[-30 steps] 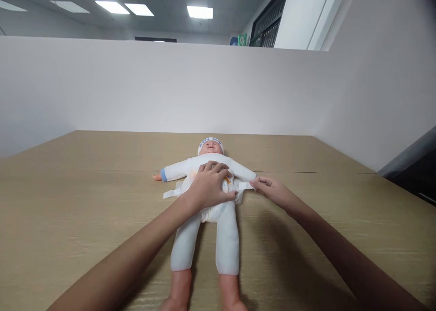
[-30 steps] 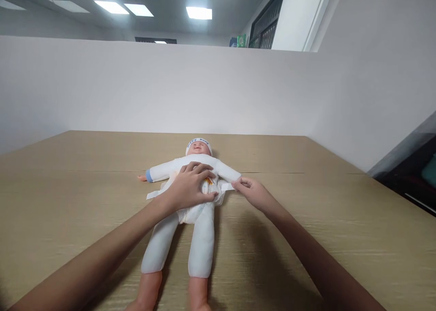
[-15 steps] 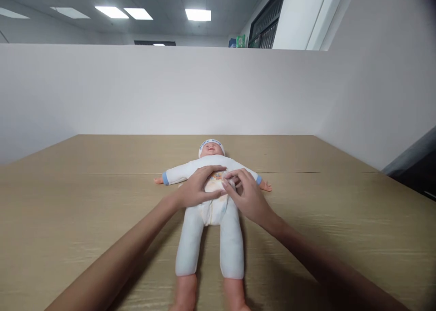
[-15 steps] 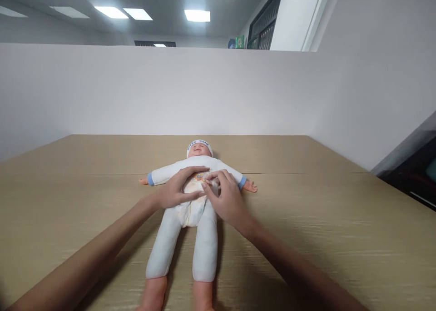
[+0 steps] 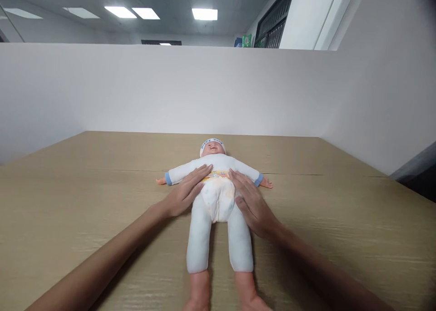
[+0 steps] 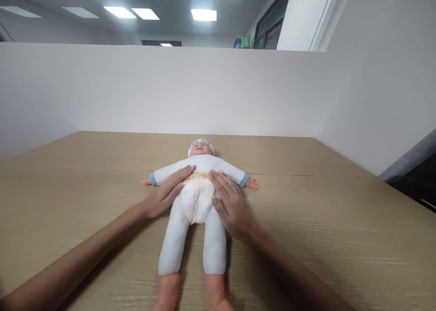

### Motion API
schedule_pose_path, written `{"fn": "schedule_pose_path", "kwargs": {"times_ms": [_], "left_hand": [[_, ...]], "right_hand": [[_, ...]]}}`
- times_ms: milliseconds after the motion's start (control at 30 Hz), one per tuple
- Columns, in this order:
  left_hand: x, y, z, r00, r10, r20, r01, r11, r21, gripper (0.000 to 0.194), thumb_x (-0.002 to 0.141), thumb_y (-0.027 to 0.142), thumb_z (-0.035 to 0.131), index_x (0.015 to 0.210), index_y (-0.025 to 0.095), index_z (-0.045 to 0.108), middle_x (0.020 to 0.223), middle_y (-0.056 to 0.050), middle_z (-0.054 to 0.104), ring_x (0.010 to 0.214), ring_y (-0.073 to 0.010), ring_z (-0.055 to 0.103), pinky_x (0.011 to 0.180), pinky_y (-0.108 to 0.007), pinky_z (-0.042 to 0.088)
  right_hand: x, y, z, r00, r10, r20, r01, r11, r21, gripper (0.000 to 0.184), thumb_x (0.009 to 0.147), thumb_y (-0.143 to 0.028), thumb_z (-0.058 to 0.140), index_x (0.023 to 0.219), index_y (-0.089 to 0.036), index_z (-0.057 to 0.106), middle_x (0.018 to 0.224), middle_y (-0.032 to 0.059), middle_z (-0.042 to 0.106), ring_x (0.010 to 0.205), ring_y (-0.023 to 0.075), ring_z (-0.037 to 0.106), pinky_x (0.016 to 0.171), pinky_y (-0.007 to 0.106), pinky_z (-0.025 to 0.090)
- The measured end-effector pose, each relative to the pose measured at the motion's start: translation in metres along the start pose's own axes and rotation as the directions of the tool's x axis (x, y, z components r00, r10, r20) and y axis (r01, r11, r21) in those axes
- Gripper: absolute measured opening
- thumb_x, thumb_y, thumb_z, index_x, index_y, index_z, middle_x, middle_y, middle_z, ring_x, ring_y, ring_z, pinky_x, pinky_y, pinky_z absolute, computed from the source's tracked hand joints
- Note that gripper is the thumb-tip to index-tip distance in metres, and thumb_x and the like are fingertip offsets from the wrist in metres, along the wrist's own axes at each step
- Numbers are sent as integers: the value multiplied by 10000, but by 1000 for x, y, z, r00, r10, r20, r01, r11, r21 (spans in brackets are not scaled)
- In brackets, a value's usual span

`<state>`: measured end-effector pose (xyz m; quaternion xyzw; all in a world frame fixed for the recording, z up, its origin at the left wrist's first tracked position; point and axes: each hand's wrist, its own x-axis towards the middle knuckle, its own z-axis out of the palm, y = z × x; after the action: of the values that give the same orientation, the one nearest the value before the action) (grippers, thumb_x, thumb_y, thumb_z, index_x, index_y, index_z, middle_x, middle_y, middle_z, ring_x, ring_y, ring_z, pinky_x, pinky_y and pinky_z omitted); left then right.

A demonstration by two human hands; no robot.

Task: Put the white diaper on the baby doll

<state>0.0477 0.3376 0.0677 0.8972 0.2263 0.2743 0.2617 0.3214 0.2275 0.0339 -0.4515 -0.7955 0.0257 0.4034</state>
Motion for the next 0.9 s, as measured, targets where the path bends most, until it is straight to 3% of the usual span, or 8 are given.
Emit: {"fn": "schedule_pose_path", "kwargs": {"times_ms": [133, 267, 367, 433, 567, 633, 767, 900], "left_hand": [[-52, -21, -19, 993, 17, 113, -44, 970, 239, 614, 1147, 389, 405, 1745, 353, 270, 1820, -4, 280, 1718, -241, 208, 1425, -521, 225], [-76, -21, -29, 995, 11, 102, -45, 940, 337, 432, 1135, 363, 434, 1543, 332, 571, 1644, -30, 576, 1572, -262, 471, 1334, -519, 365], [-74, -15, -25, 990, -108, -96, 137, 914, 383, 357, 1129, 434, 421, 1326, 254, 658, 1408, -91, 706, 1359, -289, 603, 1220, -534, 429], [-70, -15, -18, 950, -221, -222, 296, 866, 402, 377, 1106, 505, 431, 1185, 201, 642, 1274, -128, 714, 1256, -320, 619, 1123, -538, 465], [-66, -26, -10, 882, -397, -256, 472, 761, 445, 356, 1027, 548, 515, 1007, 197, 572, 1104, -121, 710, 1104, -336, 626, 967, -493, 460], [-63, -33, -12, 852, -473, -223, 523, 762, 383, 347, 974, 552, 565, 939, 207, 571, 1021, -91, 711, 1042, -316, 626, 919, -446, 438], [-52, -38, -24, 763, -636, -115, 642, 766, 18, 397, 822, 596, 646, 784, 211, 560, 818, -30, 622, 827, -232, 569, 743, -340, 378], [-33, -20, -36, 794, -605, -61, 584, 786, -202, 463, 873, 638, 512, 699, 211, 470, 703, 20, 462, 696, -152, 425, 678, -302, 324]], "right_hand": [[6, -15, -6, 999, 9, -51, -6, 998, 61, 511, 1169, -322, 402, 1680, -323, 405, 1716, 49, 449, 1606, 255, 384, 1333, 521, 313], [32, -34, -5, 998, -7, -66, 9, 999, 40, 324, 1145, -315, 480, 1425, -289, 642, 1478, 75, 642, 1413, 281, 553, 1212, 502, 417], [61, -46, 2, 999, 4, -48, -4, 1000, -4, 178, 1101, -308, 557, 1214, -240, 677, 1243, 90, 702, 1197, 292, 626, 1068, 472, 482], [77, -50, 10, 999, 51, -11, -52, 998, -44, 101, 1068, -312, 604, 1094, -223, 643, 1123, 76, 699, 1079, 285, 628, 973, 445, 492], [96, -50, 25, 984, 179, 14, -175, 975, -134, 212, 989, -342, 706, 944, -226, 535, 958, 25, 655, 930, 252, 602, 831, 387, 453], [97, -48, 31, 976, 217, 11, -212, 963, -165, 254, 963, -342, 721, 917, -231, 497, 921, 9, 635, 883, 238, 587, 781, 364, 418], [95, -45, 34, 975, 221, 3, -216, 956, -197, 295, 947, -352, 723, 894, -233, 458, 891, 0, 601, 846, 225, 560, 743, 349, 370], [94, -42, 35, 978, 210, 2, -207, 965, -158, 313, 944, -351, 731, 874, -233, 450, 877, -4, 585, 845, 217, 541, 752, 345, 372]]}}
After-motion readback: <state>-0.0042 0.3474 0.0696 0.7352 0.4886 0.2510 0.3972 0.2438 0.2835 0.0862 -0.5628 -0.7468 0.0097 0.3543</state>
